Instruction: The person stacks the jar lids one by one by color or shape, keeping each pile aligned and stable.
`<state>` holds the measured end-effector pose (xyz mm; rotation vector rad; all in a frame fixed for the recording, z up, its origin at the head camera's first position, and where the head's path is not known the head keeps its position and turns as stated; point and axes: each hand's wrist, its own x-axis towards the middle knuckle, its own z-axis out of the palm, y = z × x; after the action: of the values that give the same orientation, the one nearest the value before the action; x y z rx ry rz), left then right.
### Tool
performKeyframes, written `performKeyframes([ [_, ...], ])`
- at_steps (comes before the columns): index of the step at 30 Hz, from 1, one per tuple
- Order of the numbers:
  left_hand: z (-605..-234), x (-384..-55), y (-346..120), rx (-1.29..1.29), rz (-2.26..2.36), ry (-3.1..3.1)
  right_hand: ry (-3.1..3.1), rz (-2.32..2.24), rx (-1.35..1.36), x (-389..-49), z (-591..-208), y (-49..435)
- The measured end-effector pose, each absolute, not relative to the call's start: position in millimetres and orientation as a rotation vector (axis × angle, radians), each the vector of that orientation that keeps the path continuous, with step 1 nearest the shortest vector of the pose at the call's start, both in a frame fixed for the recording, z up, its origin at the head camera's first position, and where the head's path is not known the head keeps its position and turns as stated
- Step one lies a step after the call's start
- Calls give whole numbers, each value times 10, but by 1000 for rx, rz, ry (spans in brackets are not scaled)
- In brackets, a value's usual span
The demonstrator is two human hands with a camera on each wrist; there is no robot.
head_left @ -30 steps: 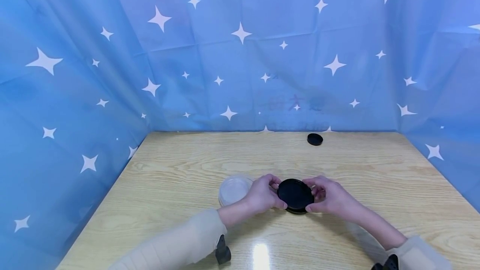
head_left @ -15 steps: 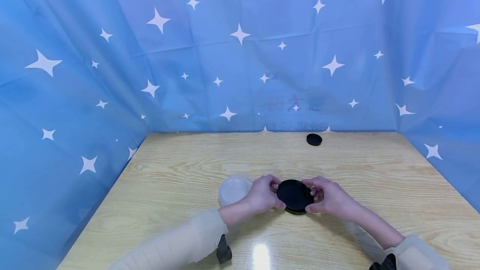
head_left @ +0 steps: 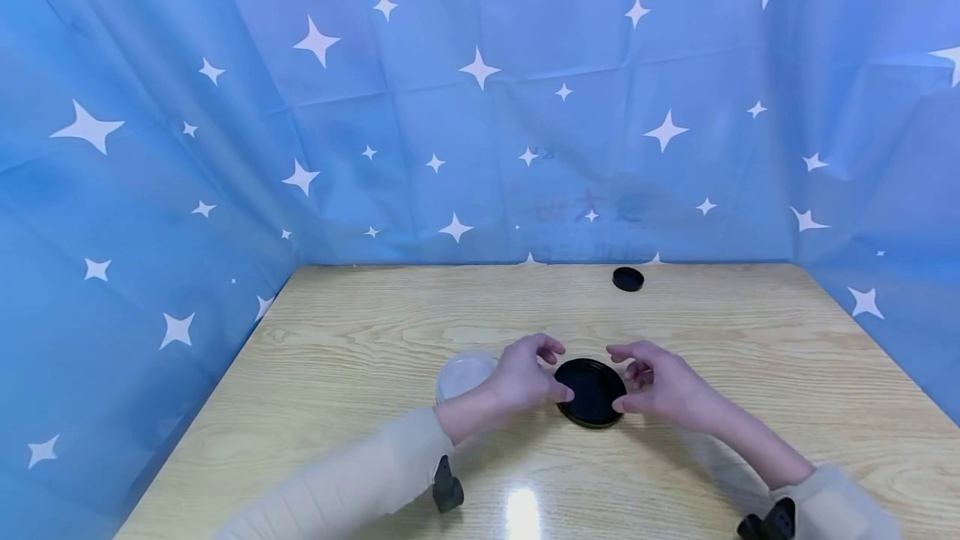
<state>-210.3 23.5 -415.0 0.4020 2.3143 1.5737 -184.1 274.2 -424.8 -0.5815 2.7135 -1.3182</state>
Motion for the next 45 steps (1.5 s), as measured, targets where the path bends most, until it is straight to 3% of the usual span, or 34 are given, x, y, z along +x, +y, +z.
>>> performKeyframes([
  [16,-3893,-2664,537,470,1717,2282,2811,-1367,-525,-2328,-3885,3009],
  [28,-4035,-3176,911,309,1842,2202,2891,-1360,-261,-2994,-4144,3304],
  [35,-4228,-3354,1126,397,1801,2145,2872,-1366,-104,-3082,-4294,3566],
  [45,-4388,-3530,1143,349,1660,2260,2764,-1390,-66,-3264,-4448,3545],
])
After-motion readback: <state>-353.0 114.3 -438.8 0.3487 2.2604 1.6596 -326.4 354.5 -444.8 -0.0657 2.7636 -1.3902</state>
